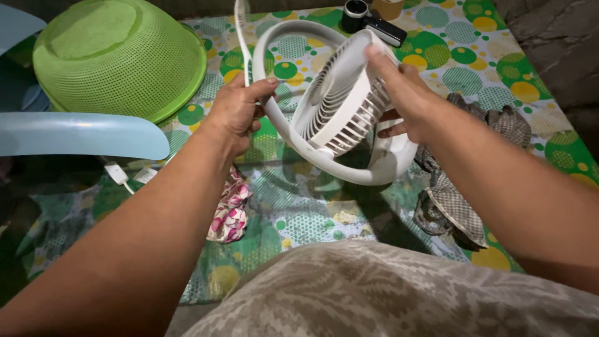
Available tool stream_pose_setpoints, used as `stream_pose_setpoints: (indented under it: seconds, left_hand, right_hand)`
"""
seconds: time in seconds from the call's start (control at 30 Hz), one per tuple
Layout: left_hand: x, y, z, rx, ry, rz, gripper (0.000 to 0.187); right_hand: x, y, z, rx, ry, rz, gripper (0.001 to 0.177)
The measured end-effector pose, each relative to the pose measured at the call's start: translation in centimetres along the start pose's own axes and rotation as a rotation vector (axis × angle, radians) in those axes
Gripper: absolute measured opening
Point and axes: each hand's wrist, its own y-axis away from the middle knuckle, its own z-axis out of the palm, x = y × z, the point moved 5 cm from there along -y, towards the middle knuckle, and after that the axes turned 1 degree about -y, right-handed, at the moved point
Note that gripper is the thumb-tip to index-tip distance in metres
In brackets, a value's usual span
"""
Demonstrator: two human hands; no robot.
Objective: The person cleans a white portable fan by scrubbing its front grille with a toothbrush. They rotate the fan to access different areas and continue scrubbing the grille and inner blades throughout the clip.
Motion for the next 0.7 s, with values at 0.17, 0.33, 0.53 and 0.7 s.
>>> stream_pose_setpoints:
  seconds: [0.17,0.33,0.53,0.7]
  left_hand:
    - [-0.7,0.0,-0.8,0.010,-0.041,-0.021,0.019]
    - [-2.3,-0.7,-2.3,0.049,-0.106,-0.089,0.016]
    - [-5.0,-1.8,-4.6,0.087,-0.142,-0.115,0.017]
    - [-8.4,-3.8,-7.0,0.115,-0.293,-0.153,0.025]
  right_hand:
    - [0.0,-2.1,0.4,-0.140,-0.013,0.010,0.072]
    - [2.2,-2.8,0.4,-0.303,-0.146,0.053,0.052]
    - [5.2,-0.9,0.7,-0.379,-0.283,0.065,0.071]
    - [8.0,-1.8,1.4,-0.489,-0.351,0.047,0.094]
